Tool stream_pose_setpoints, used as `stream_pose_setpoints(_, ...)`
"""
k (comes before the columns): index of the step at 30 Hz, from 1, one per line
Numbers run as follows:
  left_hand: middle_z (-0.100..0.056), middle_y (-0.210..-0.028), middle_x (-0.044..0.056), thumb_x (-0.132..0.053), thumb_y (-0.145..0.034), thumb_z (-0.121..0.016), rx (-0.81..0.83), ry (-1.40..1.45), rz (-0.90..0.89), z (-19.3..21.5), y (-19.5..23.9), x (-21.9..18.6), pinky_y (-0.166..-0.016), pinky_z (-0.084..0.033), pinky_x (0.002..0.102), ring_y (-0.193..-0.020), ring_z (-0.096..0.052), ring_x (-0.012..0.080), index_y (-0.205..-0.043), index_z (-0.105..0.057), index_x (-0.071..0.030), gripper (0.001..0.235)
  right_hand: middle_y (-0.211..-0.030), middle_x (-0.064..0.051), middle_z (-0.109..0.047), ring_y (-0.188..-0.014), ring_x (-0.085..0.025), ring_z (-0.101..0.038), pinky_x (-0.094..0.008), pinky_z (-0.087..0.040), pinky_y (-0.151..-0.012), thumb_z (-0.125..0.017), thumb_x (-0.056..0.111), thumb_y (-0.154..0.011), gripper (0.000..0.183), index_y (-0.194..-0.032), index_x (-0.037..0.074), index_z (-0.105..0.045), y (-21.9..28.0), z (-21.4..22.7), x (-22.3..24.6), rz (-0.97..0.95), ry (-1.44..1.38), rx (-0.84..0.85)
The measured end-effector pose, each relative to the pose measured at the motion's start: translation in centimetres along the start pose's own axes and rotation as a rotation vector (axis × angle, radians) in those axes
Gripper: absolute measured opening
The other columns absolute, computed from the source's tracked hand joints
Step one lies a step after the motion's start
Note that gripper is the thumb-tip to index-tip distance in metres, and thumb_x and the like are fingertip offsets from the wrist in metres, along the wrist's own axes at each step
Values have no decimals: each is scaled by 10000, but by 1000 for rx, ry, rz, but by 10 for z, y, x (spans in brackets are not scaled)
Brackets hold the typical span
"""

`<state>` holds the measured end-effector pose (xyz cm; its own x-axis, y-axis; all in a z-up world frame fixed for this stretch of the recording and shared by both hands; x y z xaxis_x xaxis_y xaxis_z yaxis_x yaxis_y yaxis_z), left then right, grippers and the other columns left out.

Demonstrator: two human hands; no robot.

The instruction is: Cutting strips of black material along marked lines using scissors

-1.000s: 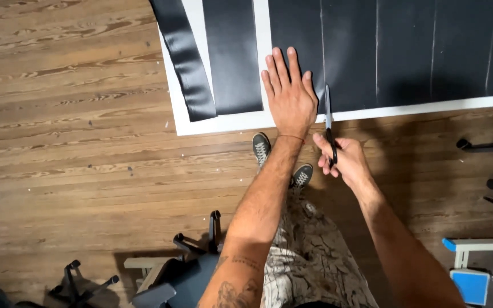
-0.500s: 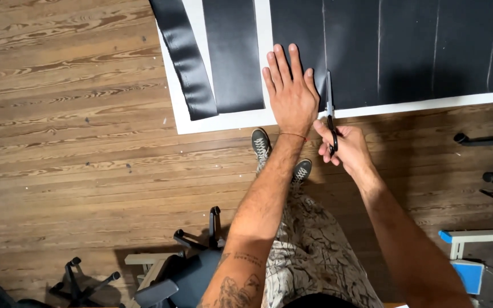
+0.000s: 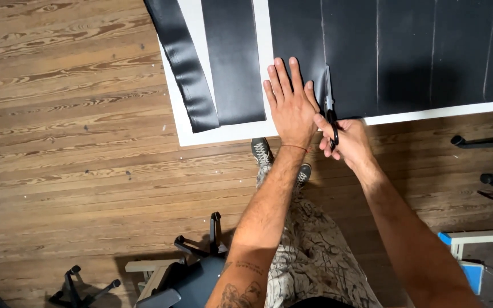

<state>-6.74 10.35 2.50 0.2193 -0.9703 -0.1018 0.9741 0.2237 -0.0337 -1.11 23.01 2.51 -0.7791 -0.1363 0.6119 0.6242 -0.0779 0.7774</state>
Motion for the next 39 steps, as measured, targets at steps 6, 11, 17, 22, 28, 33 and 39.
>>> stream_pose_setpoints(6,-193,-1755,149,-417,-1112,-330,-71,311,54,-8,-2,1,-1369,-109,491,-1650,-162,318,-1657,-262,-168,603,-571,-248,-625,-339,-205,-588,-224,-397,-231,-884,425,-905,568,-723,-19,-580,-17,3,14,110,-89,-16)
stream_pose_setpoints(11,-212,-1742,156,-414,-1113,-316,-91,329,50,-8,0,2,-1355,-112,496,-1635,-179,324,-1650,-275,-161,595,-573,-235,-623,-350,-183,-581,-211,-392,-244,-868,411,-908,565,-730,-35,-569,-18,-3,34,128,-97,-17)
stream_pose_setpoints(17,-233,-1734,158,-401,-1119,-300,-117,377,54,-1,-1,2,-1344,-115,501,-1627,-193,327,-1644,-296,-153,580,-574,-240,-629,-336,-203,-588,-228,-396,-230,-870,398,-924,539,-731,-17,-586,-43,-3,38,152,-120,-13)
stream_pose_setpoints(22,-257,-1722,164,-398,-1114,-301,-123,369,52,1,-3,1,-1336,-120,499,-1616,-214,327,-1635,-314,-147,579,-571,-246,-625,-328,-197,-581,-228,-399,-227,-882,415,-916,561,-732,-22,-583,-62,-1,42,154,-132,-13)
stream_pose_setpoints(28,-289,-1704,182,-398,-1107,-326,-134,372,52,4,-5,2,-1320,-139,503,-1600,-239,341,-1618,-354,-131,578,-570,-235,-619,-333,-188,-570,-226,-384,-223,-861,425,-922,565,-735,-24,-572,-67,-6,67,163,-115,-1)
stream_pose_setpoints(33,-295,-1694,199,-436,-1084,-368,-128,368,39,7,-7,2,-1313,-136,511,-1588,-245,356,-1610,-368,-117,616,-568,-232,-616,-336,-187,-570,-226,-380,-228,-854,429,-920,565,-729,-24,-574,-79,-9,80,178,-93,-1)
stream_pose_setpoints(39,-321,-1677,211,-438,-1085,-380,-134,359,37,9,-8,2,-1304,-147,513,-1579,-256,363,-1588,-407,-94,610,-562,-229,-616,-333,-186,-567,-226,-372,-223,-856,437,-916,575,-731,-28,-573,-91,-10,95,176,-87,2)
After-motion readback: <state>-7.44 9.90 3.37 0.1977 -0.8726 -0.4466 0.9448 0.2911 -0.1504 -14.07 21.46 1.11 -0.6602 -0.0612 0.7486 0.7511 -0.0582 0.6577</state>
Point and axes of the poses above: each hand's wrist, its own y-axis away from the middle knuckle, its own z-axis out of the back of the hand, x = y × z, the point moved 6 cm from there along -y, towards the middle knuckle
